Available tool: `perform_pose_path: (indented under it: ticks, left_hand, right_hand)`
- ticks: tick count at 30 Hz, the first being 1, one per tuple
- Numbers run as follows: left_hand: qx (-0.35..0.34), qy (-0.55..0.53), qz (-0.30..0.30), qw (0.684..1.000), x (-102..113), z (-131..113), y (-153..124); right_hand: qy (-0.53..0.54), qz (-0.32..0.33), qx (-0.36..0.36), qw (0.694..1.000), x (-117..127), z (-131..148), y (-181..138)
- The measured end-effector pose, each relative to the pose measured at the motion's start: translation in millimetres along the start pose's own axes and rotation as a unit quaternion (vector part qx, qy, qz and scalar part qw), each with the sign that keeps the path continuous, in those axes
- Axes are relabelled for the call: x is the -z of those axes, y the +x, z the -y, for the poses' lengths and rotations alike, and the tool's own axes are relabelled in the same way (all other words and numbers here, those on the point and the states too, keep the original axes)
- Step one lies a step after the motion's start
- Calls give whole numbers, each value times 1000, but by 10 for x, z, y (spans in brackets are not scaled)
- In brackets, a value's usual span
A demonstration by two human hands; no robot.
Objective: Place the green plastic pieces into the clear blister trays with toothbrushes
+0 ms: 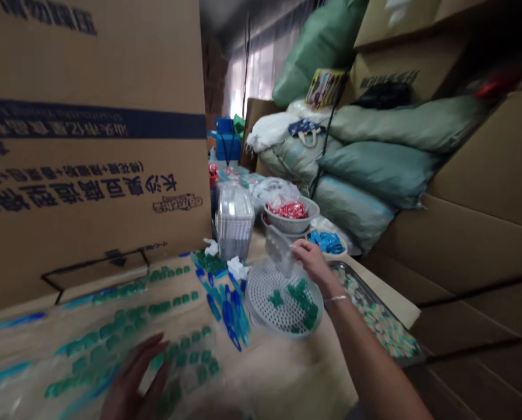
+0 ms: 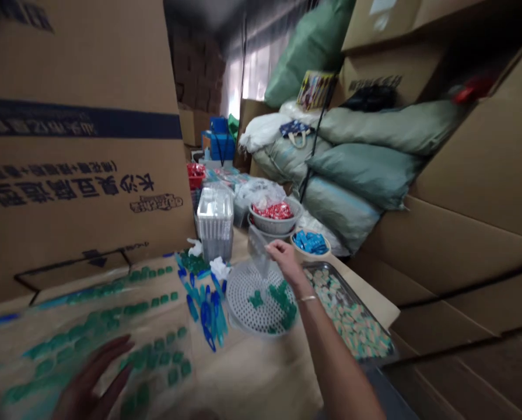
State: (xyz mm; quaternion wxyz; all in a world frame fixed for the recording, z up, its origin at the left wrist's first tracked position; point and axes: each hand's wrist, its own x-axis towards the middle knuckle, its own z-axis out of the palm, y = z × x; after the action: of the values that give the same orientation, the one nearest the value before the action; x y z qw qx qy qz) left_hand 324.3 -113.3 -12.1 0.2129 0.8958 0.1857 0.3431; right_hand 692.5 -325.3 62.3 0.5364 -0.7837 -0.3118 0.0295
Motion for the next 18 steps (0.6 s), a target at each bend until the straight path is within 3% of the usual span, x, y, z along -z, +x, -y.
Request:
perform_pose_path:
  ticks: [2,5,8,10,14,18]
  left_hand:
    - [-26,-20,60,998,-141,-254,-1]
    - [-64,-30,156,985,-322,-607,-12]
    - [-126,-48,281,950,-517,-908,-31]
    - [-181,-60,361,913,-687,-1064,-40]
    - [-265,-67,456,847,-1077,-1222,-48]
    - [-316,-75,449,832,-1346,-1214,6]
  right_hand:
    - [20,20,25,999,298,216,-601]
    - [-39,139,57,988,579,454,-1564]
    - [-110,293,98,945,523,362,-2373]
    - [-189,333,145,912,367,166,-2711]
    - [-319,295,143,889,161,-92,-2859]
    - [-272,266,79,922,110,-127,-2609]
